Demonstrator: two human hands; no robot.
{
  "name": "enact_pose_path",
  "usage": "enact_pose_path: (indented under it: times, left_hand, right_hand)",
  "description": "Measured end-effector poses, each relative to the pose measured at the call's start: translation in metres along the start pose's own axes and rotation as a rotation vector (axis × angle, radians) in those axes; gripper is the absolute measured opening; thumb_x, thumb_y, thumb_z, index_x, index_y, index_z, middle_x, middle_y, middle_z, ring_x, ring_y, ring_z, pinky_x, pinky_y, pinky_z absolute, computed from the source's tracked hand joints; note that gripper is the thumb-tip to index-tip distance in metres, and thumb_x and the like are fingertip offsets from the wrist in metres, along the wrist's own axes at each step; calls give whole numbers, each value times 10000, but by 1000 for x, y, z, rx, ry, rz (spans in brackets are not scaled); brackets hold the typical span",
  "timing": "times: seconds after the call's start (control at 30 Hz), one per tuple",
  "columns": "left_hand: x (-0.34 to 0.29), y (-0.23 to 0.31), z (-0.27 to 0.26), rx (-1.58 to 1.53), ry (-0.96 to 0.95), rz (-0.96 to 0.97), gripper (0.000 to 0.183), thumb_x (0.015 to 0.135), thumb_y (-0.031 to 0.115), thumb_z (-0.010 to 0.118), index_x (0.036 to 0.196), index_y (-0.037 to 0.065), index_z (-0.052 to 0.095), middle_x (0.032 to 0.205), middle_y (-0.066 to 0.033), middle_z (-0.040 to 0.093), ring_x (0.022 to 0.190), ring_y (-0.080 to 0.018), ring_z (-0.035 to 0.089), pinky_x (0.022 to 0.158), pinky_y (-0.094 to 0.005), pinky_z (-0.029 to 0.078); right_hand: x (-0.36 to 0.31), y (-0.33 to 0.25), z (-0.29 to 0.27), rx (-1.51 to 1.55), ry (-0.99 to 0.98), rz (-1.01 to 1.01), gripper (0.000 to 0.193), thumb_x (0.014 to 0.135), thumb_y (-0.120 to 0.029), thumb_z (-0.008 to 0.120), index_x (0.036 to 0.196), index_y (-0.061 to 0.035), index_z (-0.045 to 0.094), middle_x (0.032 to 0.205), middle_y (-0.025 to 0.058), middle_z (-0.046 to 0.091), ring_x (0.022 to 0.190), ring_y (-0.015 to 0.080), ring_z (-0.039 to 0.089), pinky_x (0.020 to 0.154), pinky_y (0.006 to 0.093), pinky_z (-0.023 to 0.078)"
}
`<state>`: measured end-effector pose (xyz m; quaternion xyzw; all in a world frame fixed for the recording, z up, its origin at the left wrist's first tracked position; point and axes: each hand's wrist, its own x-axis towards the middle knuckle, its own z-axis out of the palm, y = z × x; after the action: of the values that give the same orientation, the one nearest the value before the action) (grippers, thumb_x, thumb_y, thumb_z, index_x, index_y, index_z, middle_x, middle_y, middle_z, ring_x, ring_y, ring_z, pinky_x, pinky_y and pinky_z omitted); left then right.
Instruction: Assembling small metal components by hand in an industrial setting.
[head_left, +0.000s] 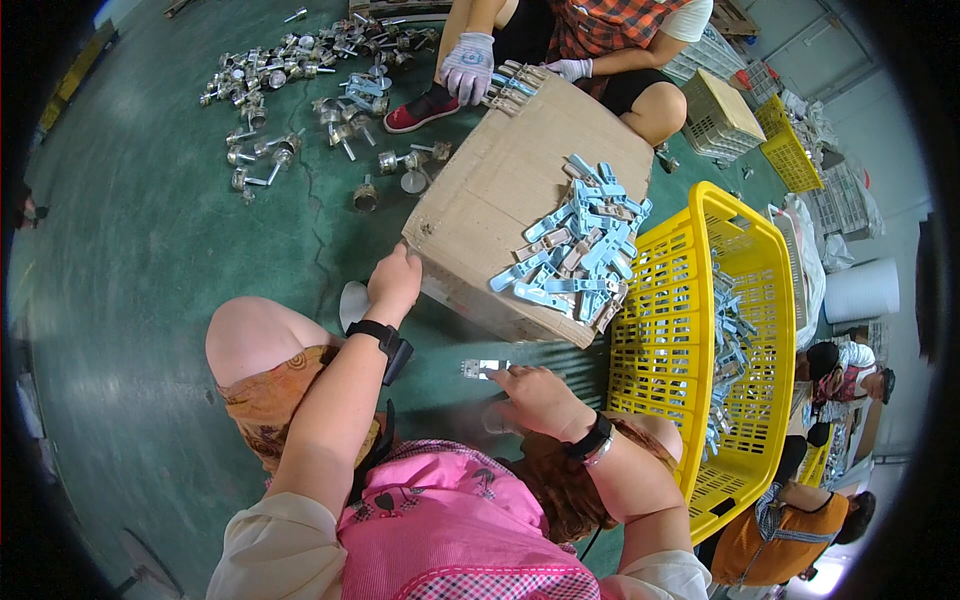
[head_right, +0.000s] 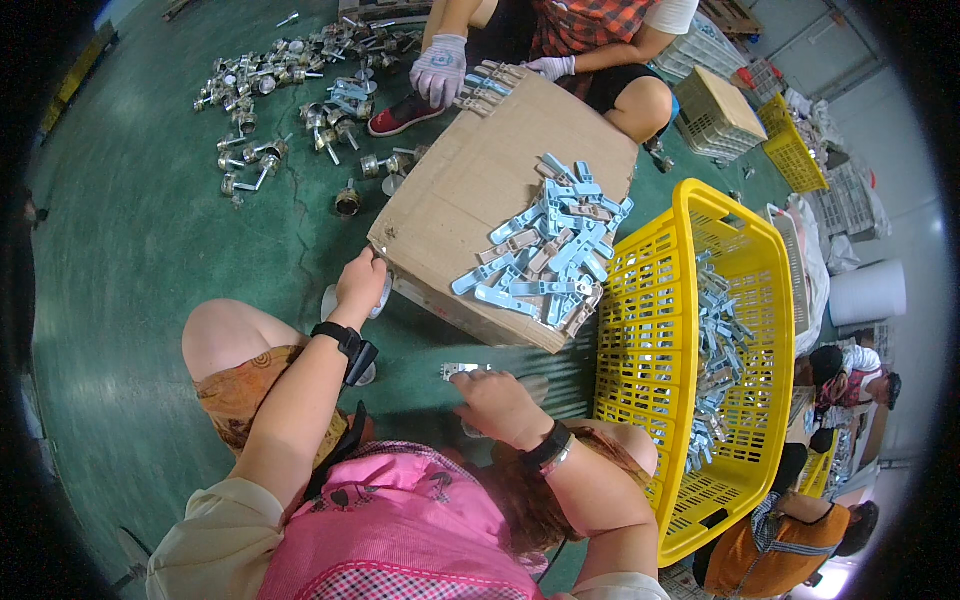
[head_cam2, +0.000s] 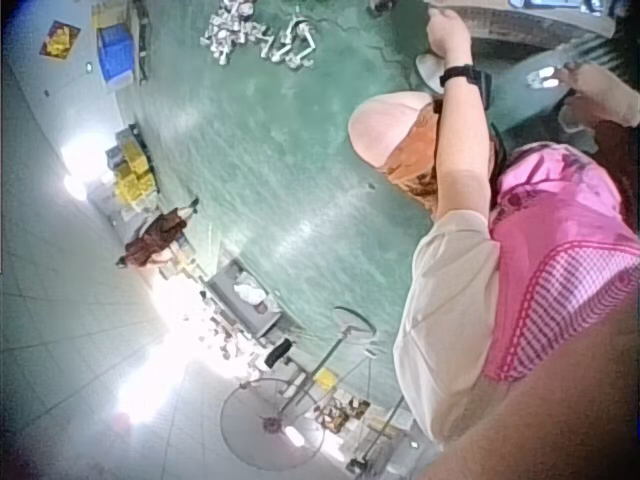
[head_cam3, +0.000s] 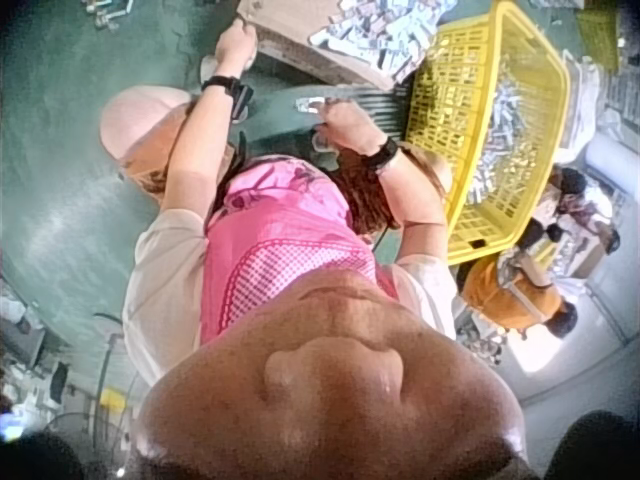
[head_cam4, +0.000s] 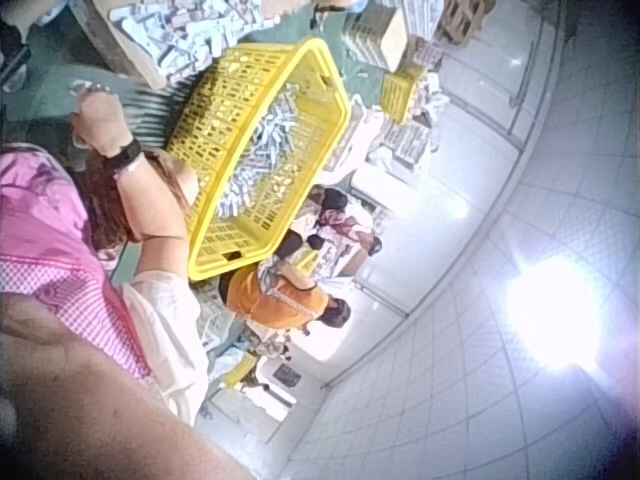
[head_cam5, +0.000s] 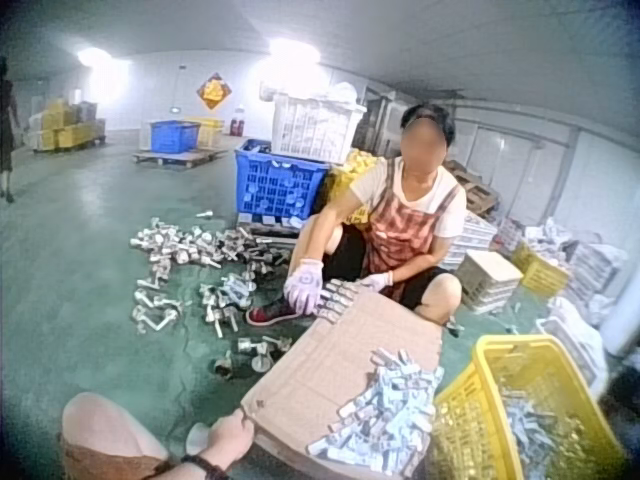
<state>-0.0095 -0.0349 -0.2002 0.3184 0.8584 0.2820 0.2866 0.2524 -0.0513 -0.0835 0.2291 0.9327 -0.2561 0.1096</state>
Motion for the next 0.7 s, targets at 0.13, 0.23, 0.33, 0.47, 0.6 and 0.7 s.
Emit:
enact_pose_path:
  times: [0.13,0.23,0.33,0.47,0.6,0.7]
  left_hand:
    - [1,-1,1,9,1,9,397,836,214,375,1200,141,515,773,-198,636,519,-320,610,620,-426,510]
    - [0,-2,1,16,15,22,393,838,215,376,1197,139,516,771,-200,636,517,-319,610,618,-425,510]
    - [-5,7,-3,-9,-20,-6,394,839,217,376,1199,138,516,768,-200,637,518,-318,611,616,-425,509]
    - [-5,6,-5,-3,-8,-1,398,839,216,376,1203,137,514,764,-199,637,520,-316,613,614,-425,508]
    - [-4,7,-6,-11,-29,-20,400,836,219,378,1204,142,515,773,-198,638,529,-315,616,613,-426,509]
    - [-3,6,-5,-3,-23,-24,401,834,223,381,1203,145,516,785,-196,639,536,-317,617,615,-425,511]
  right_hand:
    - [0,0,1,-5,-8,10,377,740,-212,652,1055,-41,535,834,157,611,811,324,598,721,411,469]
    - [0,2,3,-3,-3,2,375,742,-211,651,1055,-41,534,836,158,612,815,323,599,722,412,469]
    - [-1,3,3,1,2,0,373,742,-209,650,1053,-40,532,835,159,612,814,323,600,720,413,470]
    - [0,1,2,2,-5,8,371,739,-206,650,1049,-39,531,828,161,613,807,326,601,718,415,470]
    - [0,2,3,5,3,6,372,737,-205,651,1048,-37,532,824,162,614,803,327,601,719,414,469]
    - [0,3,4,6,8,-4,372,736,-205,650,1045,-35,532,825,162,614,803,326,601,720,414,469]
